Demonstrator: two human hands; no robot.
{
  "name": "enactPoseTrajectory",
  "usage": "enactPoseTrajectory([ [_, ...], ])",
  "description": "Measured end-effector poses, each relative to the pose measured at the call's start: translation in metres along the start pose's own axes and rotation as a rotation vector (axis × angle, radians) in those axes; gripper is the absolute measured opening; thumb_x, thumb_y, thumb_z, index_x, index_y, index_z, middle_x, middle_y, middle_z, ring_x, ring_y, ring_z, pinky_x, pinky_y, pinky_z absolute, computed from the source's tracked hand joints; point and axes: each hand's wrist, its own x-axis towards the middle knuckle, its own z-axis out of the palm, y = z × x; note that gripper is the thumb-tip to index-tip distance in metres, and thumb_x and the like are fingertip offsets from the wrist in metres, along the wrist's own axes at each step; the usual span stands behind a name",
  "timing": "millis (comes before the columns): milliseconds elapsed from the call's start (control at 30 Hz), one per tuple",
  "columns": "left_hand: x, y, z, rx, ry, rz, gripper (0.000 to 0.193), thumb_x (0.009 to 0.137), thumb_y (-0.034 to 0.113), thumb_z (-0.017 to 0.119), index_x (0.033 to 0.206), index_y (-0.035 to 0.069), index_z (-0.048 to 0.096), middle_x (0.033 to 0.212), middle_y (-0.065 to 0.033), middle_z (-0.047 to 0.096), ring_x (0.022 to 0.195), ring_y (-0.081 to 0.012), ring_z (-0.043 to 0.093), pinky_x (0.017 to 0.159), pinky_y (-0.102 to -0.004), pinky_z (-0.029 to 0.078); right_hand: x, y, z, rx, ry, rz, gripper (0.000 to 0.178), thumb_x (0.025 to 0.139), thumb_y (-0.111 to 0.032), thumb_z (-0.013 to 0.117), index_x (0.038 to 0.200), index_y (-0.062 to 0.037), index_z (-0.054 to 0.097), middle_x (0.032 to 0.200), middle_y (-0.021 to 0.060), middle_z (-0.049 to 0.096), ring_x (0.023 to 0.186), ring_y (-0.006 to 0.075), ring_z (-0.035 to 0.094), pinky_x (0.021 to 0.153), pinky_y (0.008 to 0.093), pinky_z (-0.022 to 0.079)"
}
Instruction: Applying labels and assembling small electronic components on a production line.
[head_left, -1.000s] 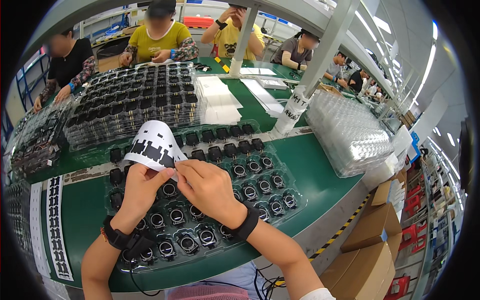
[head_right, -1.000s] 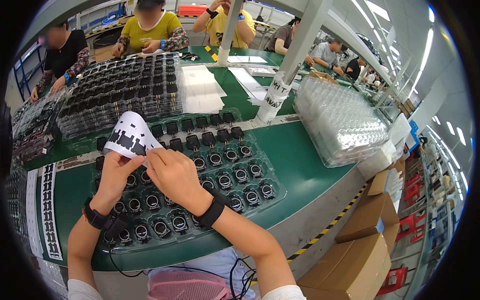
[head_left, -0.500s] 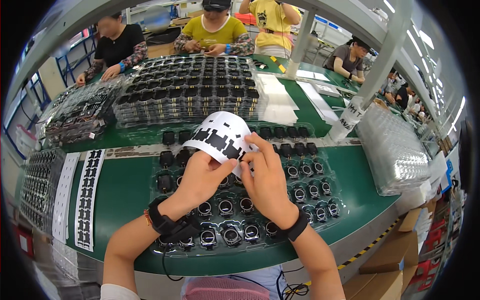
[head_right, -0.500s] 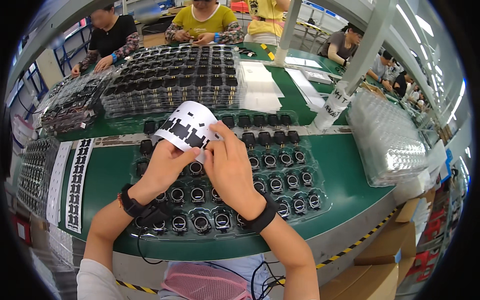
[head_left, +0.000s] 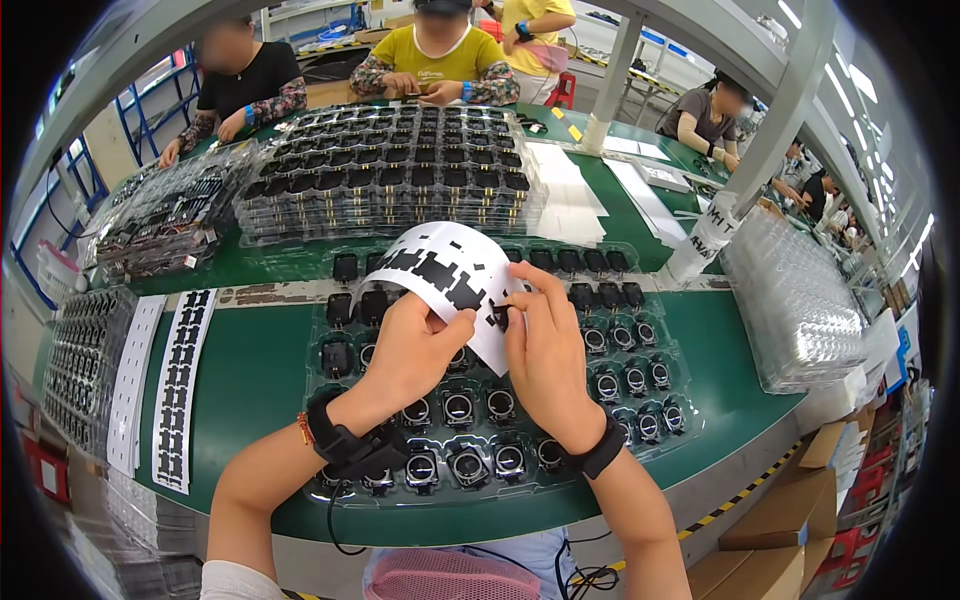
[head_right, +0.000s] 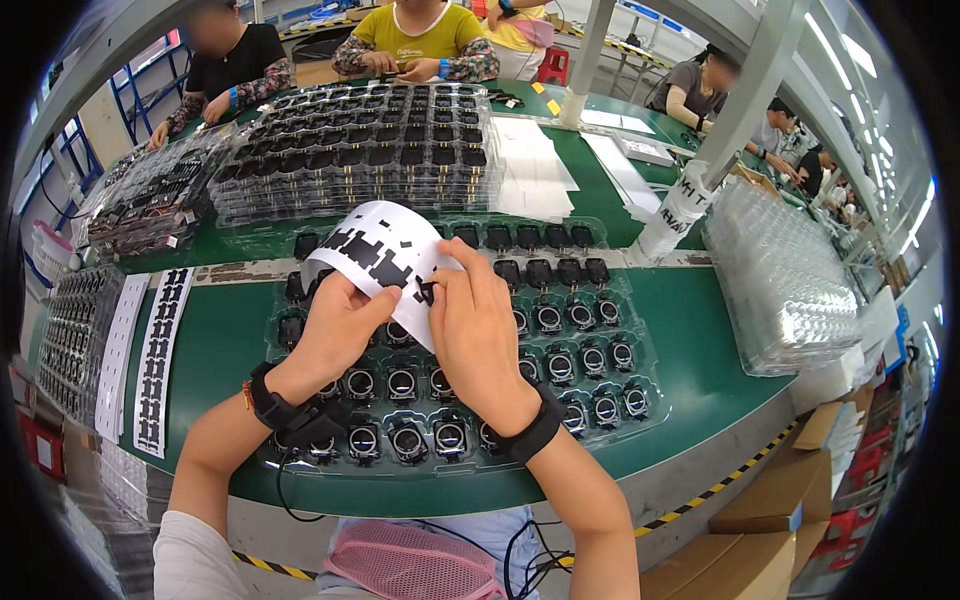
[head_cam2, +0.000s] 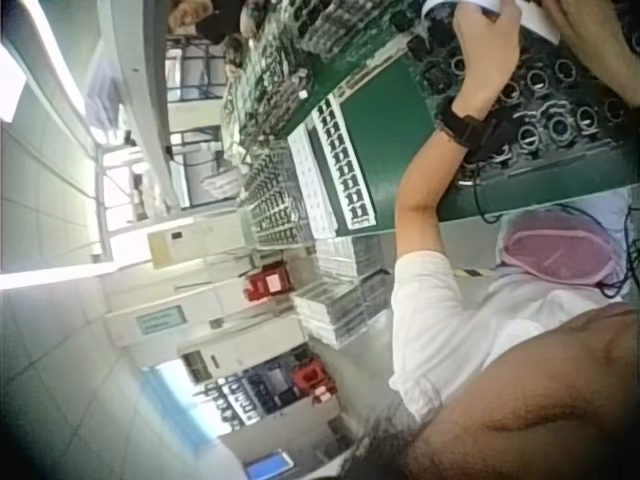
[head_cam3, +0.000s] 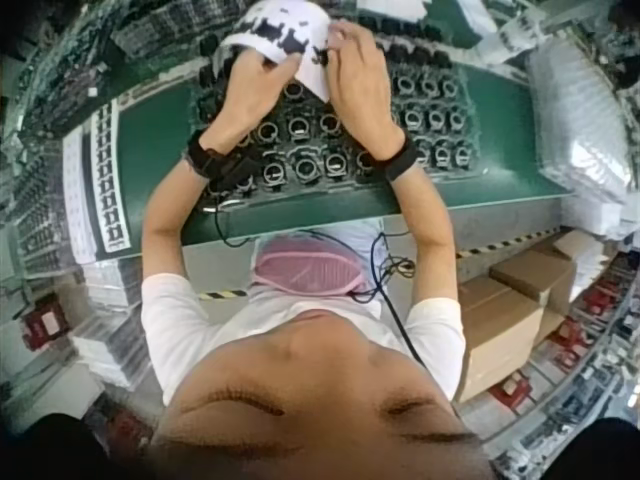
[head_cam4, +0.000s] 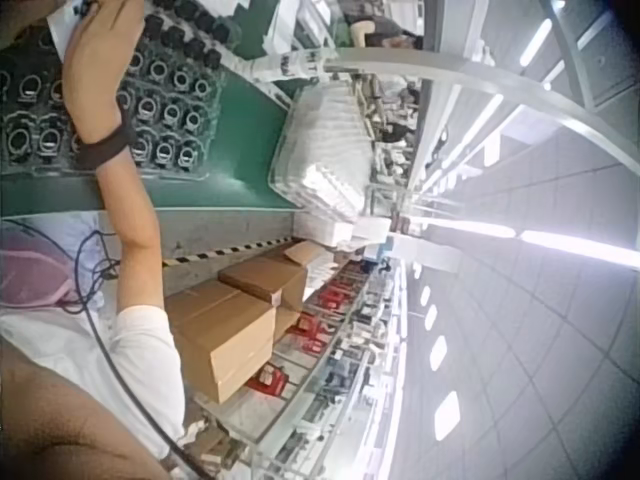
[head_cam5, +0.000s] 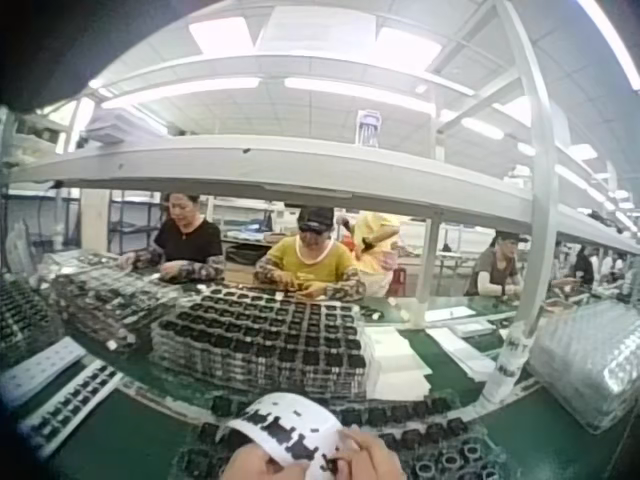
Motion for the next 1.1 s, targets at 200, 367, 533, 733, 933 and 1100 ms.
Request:
enactPoseTrajectory([
  [200, 0.005, 0.007, -0.002, -0.102, -0.003, -0.100, 0.021, 0.086, 0.007, 0.055, 0.102, -0.006, 0.056, 0.090, -0.0087, 0.063, 0.079, -0.0136, 0.063, 0.064, -0.0257, 0.053, 0.001, 0.007, 0.000, 0.015, 0.038, 0.064, 0.008, 0.082, 0.002, 0.053, 0.090, 0.0016, 0.051, 0.109, 0.0160, 0.052, 0.090, 0.0319, 0.055, 0.075, 0.0374, 0.045],
  [367, 0.006, 0.009, 0.000, -0.235, -0.030, -0.145, 0.022, 0.086, 0.006, 0.055, 0.103, -0.007, 0.053, 0.094, -0.0109, 0.063, 0.083, -0.0171, 0.065, 0.068, -0.0280, 0.057, 0.001, 0.001, -0.004, 0.026, 0.021, 0.051, 0.004, 0.084, 0.001, 0.052, 0.087, 0.0015, 0.050, 0.105, 0.0159, 0.052, 0.083, 0.0282, 0.055, 0.070, 0.0338, 0.045],
  [533, 0.004, 0.009, 0.001, -0.280, -0.051, -0.165, 0.024, 0.084, 0.003, 0.057, 0.104, -0.008, 0.053, 0.096, -0.0120, 0.063, 0.081, -0.0174, 0.065, 0.068, -0.0282, 0.058, -0.001, 0.002, -0.002, 0.166, -0.003, 0.167, 0.005, 0.085, -0.001, 0.053, 0.085, 0.0015, 0.050, 0.103, 0.0155, 0.052, 0.081, 0.0248, 0.055, 0.069, 0.0313, 0.045],
  [733, 0.002, 0.010, 0.000, -0.131, -0.068, -0.135, 0.021, 0.080, 0.002, 0.061, 0.098, -0.007, 0.056, 0.090, -0.0111, 0.064, 0.081, -0.0164, 0.065, 0.066, -0.0273, 0.057, 0.000, 0.000, -0.002, 0.217, 0.006, 0.211, 0.006, 0.085, -0.002, 0.053, 0.083, 0.0018, 0.049, 0.104, 0.0143, 0.053, 0.082, 0.0233, 0.055, 0.071, 0.0312, 0.045],
  [933, 0.000, 0.008, 0.002, -0.094, -0.039, -0.077, 0.022, 0.075, 0.004, 0.065, 0.094, -0.006, 0.059, 0.087, -0.0100, 0.065, 0.079, -0.0147, 0.064, 0.065, -0.0266, 0.054, 0.001, -0.002, -0.001, 0.218, -0.013, 0.122, 0.007, 0.086, -0.002, 0.053, 0.081, 0.0016, 0.050, 0.105, 0.0137, 0.054, 0.087, 0.0238, 0.055, 0.076, 0.0324, 0.045],
  [1100, 0.002, 0.001, 0.002, -0.068, -0.001, 0.001, 0.024, 0.070, 0.005, 0.066, 0.091, -0.004, 0.060, 0.084, -0.0076, 0.065, 0.075, -0.0117, 0.063, 0.063, -0.0259, 0.050, 0.002, -0.004, -0.003, 0.301, -0.034, 0.139, 0.007, 0.086, -0.003, 0.052, 0.081, 0.0010, 0.051, 0.107, 0.0139, 0.055, 0.090, 0.0241, 0.055, 0.078, 0.0331, 0.044],
])
